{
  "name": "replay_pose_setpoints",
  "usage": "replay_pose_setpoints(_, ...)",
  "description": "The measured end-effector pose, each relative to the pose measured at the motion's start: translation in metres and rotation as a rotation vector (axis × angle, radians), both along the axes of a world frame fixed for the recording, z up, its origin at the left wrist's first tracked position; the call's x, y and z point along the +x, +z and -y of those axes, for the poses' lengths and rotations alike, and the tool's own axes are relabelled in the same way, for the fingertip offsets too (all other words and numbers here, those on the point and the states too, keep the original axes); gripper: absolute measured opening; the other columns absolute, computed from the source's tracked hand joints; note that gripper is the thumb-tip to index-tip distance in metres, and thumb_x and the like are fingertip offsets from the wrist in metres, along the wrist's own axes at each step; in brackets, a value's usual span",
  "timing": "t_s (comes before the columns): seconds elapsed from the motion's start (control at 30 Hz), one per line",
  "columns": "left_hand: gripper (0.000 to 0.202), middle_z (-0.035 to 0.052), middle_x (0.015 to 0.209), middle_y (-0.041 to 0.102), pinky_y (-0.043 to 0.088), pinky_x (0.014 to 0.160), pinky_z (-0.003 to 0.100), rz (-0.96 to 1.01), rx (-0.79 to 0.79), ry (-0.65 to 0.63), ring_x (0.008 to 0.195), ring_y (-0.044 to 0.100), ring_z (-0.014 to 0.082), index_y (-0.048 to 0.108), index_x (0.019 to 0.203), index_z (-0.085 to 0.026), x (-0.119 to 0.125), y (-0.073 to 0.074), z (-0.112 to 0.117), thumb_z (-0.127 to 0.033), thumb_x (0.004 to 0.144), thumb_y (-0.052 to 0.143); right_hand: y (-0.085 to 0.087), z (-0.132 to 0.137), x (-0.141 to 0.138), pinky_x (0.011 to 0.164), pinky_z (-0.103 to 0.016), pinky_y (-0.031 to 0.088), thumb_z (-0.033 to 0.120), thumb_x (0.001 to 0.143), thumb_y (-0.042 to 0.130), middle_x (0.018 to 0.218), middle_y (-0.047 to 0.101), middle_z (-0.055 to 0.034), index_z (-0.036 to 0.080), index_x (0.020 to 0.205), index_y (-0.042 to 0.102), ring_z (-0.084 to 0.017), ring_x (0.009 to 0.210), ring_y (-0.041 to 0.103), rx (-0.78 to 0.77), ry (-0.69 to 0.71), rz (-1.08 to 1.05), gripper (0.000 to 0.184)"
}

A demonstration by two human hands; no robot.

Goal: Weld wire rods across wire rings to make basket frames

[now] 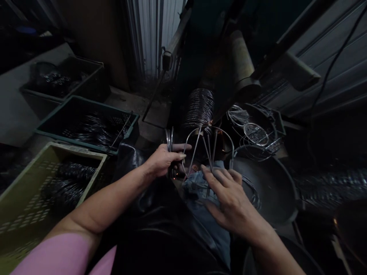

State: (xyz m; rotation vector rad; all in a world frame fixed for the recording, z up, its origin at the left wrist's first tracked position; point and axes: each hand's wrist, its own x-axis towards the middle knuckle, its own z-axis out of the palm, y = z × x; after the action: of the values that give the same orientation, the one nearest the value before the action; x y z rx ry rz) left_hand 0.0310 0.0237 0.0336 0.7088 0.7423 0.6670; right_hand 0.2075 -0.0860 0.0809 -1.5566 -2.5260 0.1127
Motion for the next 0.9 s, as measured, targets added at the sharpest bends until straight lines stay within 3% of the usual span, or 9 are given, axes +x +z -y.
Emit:
replay_pose_setpoints(0.2, 0.044, 0.0031, 0.062, 0.062, 0.047, 0.045, 0.023, -0.068, 0.021, 0.022, 0.048, 0.056, 0.0111, 0.062, 0.109, -0.010, -0.031, -0.005, 0.013, -0.017, 0.065, 0.068, -0.021, 0.000, -0.001, 0.092, -0.046, 0.027, 0.031, 0.081, 0.057, 0.103, 0.061, -0.0107, 0.016, 0.119, 0.052, -0.025, 0.101, 0.051, -0.005, -0.013, 0.079, 0.040)
replay_pose_setpoints(0.4, 0.047, 0.0039, 0.063, 0.064, 0.051, 0.050, 0.028, -0.095, 0.009, 0.012, 0.050, 0.058, 0.0132, 0.060, 0.113, -0.012, -0.048, -0.003, 0.018, -0.016, 0.067, 0.066, -0.024, -0.008, -0.004, 0.088, -0.044, 0.029, 0.032, 0.077, 0.064, 0.099, 0.062, -0.0087, 0.016, 0.116, 0.053, -0.024, 0.095, 0.052, -0.023, 0.026, 0.120, 0.043)
replay_pose_setpoints(0.9, 0.043, 0.0023, 0.060, 0.062, 0.048, 0.048, 0.024, -0.048, 0.017, 0.042, 0.048, 0.056, 0.0116, 0.063, 0.108, -0.013, -0.036, 0.000, -0.003, -0.016, 0.066, 0.067, -0.010, -0.035, 0.011, 0.078, -0.040, 0.031, 0.034, 0.073, 0.069, 0.093, 0.060, -0.0055, 0.017, 0.119, 0.050, -0.022, 0.089, 0.052, -0.055, 0.078, 0.161, 0.052)
